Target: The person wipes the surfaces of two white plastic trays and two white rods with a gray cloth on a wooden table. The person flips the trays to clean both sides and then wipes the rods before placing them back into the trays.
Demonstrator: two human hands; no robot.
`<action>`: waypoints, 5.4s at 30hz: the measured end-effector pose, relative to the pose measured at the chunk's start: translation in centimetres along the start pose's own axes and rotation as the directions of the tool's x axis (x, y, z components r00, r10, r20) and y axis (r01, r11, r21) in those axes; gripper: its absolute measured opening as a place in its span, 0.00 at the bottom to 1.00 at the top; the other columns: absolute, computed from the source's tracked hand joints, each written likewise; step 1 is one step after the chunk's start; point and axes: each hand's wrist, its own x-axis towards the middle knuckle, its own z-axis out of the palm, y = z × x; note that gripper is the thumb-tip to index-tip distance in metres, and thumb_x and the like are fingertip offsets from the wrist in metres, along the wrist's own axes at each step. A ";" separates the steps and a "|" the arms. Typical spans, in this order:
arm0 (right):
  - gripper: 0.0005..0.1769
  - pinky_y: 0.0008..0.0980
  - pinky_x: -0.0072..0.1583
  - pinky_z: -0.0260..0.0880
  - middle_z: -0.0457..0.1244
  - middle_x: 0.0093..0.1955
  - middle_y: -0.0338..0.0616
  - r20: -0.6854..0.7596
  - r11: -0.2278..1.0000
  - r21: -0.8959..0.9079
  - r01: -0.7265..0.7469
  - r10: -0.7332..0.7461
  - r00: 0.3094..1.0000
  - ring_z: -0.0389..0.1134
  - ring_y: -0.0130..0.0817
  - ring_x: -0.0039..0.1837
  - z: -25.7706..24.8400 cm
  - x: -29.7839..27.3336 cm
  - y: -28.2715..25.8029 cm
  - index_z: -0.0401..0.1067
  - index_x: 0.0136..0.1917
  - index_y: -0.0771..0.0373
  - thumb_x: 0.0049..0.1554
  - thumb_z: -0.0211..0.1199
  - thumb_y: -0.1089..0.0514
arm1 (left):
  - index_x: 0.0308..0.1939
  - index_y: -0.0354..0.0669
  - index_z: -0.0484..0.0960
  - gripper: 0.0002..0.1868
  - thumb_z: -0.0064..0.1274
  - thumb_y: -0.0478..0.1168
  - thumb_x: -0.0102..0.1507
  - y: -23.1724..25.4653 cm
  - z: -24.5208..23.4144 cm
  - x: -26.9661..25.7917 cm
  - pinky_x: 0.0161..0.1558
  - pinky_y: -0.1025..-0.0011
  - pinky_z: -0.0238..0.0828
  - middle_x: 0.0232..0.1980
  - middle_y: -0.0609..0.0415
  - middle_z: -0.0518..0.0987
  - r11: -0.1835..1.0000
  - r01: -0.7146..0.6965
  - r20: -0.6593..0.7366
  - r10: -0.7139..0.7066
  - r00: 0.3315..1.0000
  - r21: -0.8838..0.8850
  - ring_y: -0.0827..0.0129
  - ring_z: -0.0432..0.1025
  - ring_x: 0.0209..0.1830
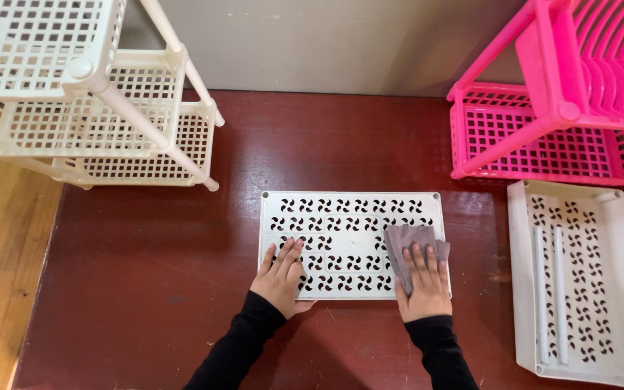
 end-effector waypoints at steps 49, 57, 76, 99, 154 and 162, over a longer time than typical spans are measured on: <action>0.23 0.52 0.58 0.70 0.69 0.53 0.62 -0.361 0.856 0.328 -0.399 0.504 0.785 0.70 0.63 0.54 -12.2 4.0 -2.2 0.76 0.56 0.73 0.67 0.60 0.48 | 0.74 0.39 0.63 0.49 0.64 0.57 0.54 -1.7 -10.7 -4.3 0.53 0.63 0.73 0.59 0.43 0.80 0.756 0.056 -0.303 -0.328 0.895 -0.652 0.59 0.75 0.52; 0.27 0.55 0.67 0.63 0.68 0.62 0.61 -0.464 0.927 0.214 -0.307 0.374 0.803 0.65 0.63 0.64 -13.3 8.0 -2.7 0.74 0.66 0.73 0.64 0.61 0.49 | 0.65 0.35 0.69 0.46 0.65 0.63 0.55 -1.7 -9.7 -3.4 0.57 0.56 0.70 0.57 0.38 0.76 0.855 0.123 -0.263 -0.287 0.921 -0.504 0.54 0.69 0.55; 0.15 0.55 0.79 0.49 0.65 0.70 0.42 -0.504 0.973 0.145 0.178 -0.083 0.860 0.57 0.51 0.79 -13.1 9.3 -15.7 0.77 0.56 0.61 0.57 0.61 0.57 | 0.49 0.36 0.70 0.22 0.64 0.38 0.57 -4.4 -11.3 1.7 0.45 0.62 0.78 0.45 0.43 0.82 0.835 0.065 -0.265 -0.246 0.932 -0.546 0.52 0.81 0.45; 0.29 0.57 0.78 0.48 0.60 0.75 0.42 -0.367 0.995 -0.013 0.096 -0.095 0.925 0.52 0.50 0.80 -11.8 11.8 -16.7 0.69 0.73 0.49 0.59 0.55 0.45 | 0.51 0.41 0.68 0.17 0.54 0.33 0.60 -5.8 -10.8 3.6 0.45 0.53 0.75 0.43 0.38 0.82 0.846 0.197 -0.197 -0.330 0.923 -0.495 0.42 0.78 0.46; 0.32 0.58 0.77 0.45 0.57 0.78 0.45 -0.355 0.968 -0.062 0.243 -0.249 0.901 0.51 0.52 0.80 -10.2 12.9 -18.0 0.65 0.76 0.52 0.64 0.49 0.40 | 0.53 0.40 0.67 0.15 0.48 0.35 0.63 -5.2 -10.2 3.1 0.49 0.53 0.75 0.47 0.37 0.82 0.781 0.261 -0.183 -0.428 0.885 -0.568 0.40 0.77 0.51; 0.24 0.60 0.78 0.45 0.61 0.75 0.46 -0.435 0.997 0.043 -0.067 0.078 0.897 0.52 0.56 0.80 -13.4 14.2 -5.0 0.71 0.72 0.59 0.68 0.49 0.50 | 0.54 0.40 0.66 0.16 0.49 0.34 0.62 -4.8 -11.0 3.4 0.48 0.54 0.75 0.44 0.36 0.82 0.782 0.283 -0.175 -0.443 0.879 -0.555 0.41 0.78 0.49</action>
